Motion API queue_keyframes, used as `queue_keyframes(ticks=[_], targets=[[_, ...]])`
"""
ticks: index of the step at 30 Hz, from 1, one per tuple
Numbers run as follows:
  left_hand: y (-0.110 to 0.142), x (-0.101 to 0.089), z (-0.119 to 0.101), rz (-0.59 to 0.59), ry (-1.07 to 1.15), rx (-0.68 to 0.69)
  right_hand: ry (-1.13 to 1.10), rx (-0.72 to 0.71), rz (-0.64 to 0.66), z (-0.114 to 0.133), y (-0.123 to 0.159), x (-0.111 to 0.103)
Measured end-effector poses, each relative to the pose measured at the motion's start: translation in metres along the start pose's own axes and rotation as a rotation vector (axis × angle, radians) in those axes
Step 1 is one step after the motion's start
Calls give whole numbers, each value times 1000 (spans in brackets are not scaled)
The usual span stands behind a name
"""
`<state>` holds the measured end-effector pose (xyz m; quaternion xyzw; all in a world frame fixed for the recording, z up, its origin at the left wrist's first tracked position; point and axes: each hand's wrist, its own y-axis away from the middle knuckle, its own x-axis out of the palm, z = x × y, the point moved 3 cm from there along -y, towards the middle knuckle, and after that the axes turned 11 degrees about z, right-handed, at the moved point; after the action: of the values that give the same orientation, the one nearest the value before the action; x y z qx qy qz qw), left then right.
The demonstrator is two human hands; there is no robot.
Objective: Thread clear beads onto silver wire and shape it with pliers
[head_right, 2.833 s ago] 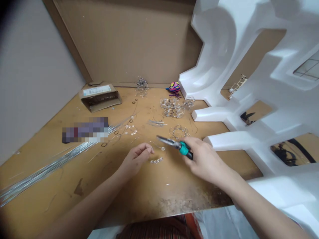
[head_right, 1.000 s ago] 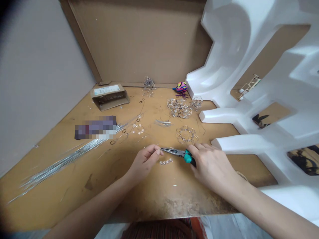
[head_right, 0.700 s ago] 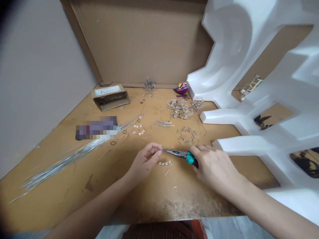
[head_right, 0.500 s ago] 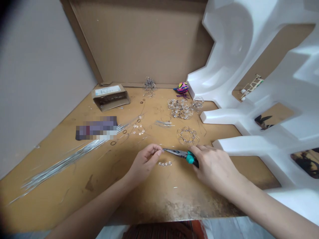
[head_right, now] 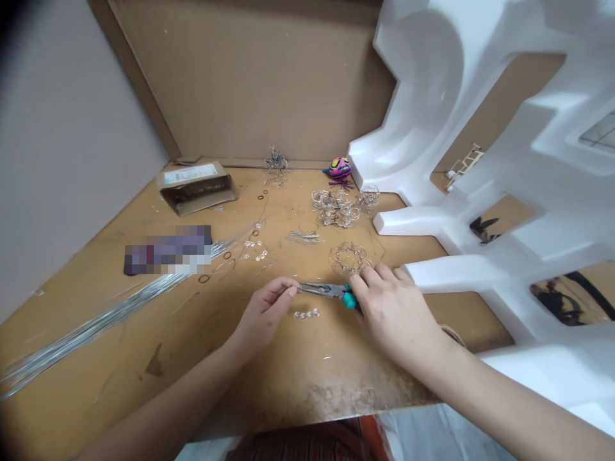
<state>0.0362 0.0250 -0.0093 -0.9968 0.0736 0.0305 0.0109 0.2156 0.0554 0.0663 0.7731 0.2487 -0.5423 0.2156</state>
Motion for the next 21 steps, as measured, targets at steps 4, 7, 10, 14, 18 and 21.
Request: queue_keyframes(ticks=[4,7,10,14,18,21], targets=[[0,0,-1,-3,25,-4,56,-24,-26,1,2,-2],[0,0,-2,-25,21,11,38,-19,-29,2,3,-2],[1,1,-3,-42,16,10,22,-12,-26,3,5,-2],[2,3,-3,-59,19,5,53,-29,-39,5,7,-4],[2,3,-2,-78,39,2,61,-56,-44,5,7,-5],[3,4,-1,-77,52,3,62,-59,-24,4,8,-3]])
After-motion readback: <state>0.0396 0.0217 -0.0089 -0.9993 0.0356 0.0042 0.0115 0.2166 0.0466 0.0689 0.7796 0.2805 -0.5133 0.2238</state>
